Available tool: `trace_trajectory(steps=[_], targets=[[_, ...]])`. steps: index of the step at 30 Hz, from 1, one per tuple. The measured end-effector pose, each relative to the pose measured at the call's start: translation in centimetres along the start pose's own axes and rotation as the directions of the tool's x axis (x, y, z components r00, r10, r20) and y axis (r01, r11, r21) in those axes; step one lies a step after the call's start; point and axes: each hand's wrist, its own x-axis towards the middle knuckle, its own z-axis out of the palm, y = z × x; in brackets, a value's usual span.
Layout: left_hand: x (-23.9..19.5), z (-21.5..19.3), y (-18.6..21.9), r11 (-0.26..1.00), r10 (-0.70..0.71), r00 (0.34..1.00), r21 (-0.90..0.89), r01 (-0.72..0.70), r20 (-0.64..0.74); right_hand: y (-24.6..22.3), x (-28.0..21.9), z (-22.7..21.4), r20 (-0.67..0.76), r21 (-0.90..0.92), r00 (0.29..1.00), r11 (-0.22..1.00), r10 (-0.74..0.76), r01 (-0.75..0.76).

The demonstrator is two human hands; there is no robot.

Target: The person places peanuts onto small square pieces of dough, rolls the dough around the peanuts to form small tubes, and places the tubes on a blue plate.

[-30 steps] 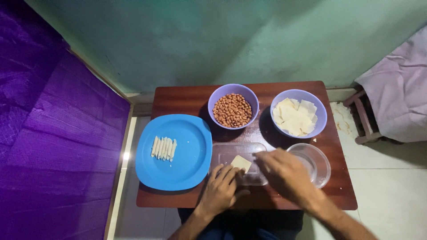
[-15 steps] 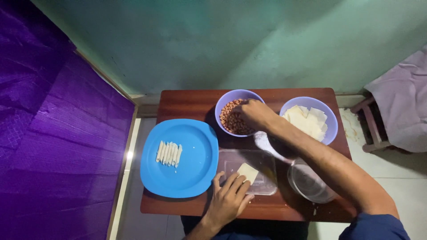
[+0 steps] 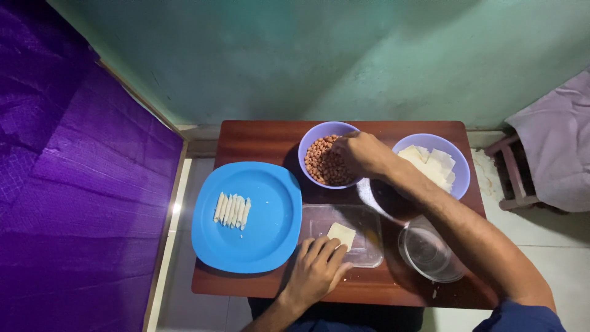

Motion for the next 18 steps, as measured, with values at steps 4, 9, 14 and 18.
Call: trace_trajectory(steps=[4,9,14,18], targets=[[0.3,0.2,-0.5,0.999,0.002,1.000,-0.049,-0.001,0.012,-0.7,-0.9,-1.6,-0.051,0.041,0.998,0.999,0.031,-0.029],[0.2,1.0,-0.9,0.994,-0.014,1.000,-0.112,0.016,0.019,-2.0,-2.5,-3.2,-0.216,0.303,0.976,0.952,0.029,0.039],[0.4,1.1,-1.1,0.989,-0.001,0.999,-0.150,-0.005,-0.045,-3.5,-5.3,-4.5,-0.316,0.306,0.948,0.944,-0.024,0.126],[0.7,0.5,-0.8,0.991,0.025,0.997,-0.126,-0.033,-0.068,-5.4,-8.9,-5.2,-0.522,0.241,0.851,0.949,-0.049,0.202]])
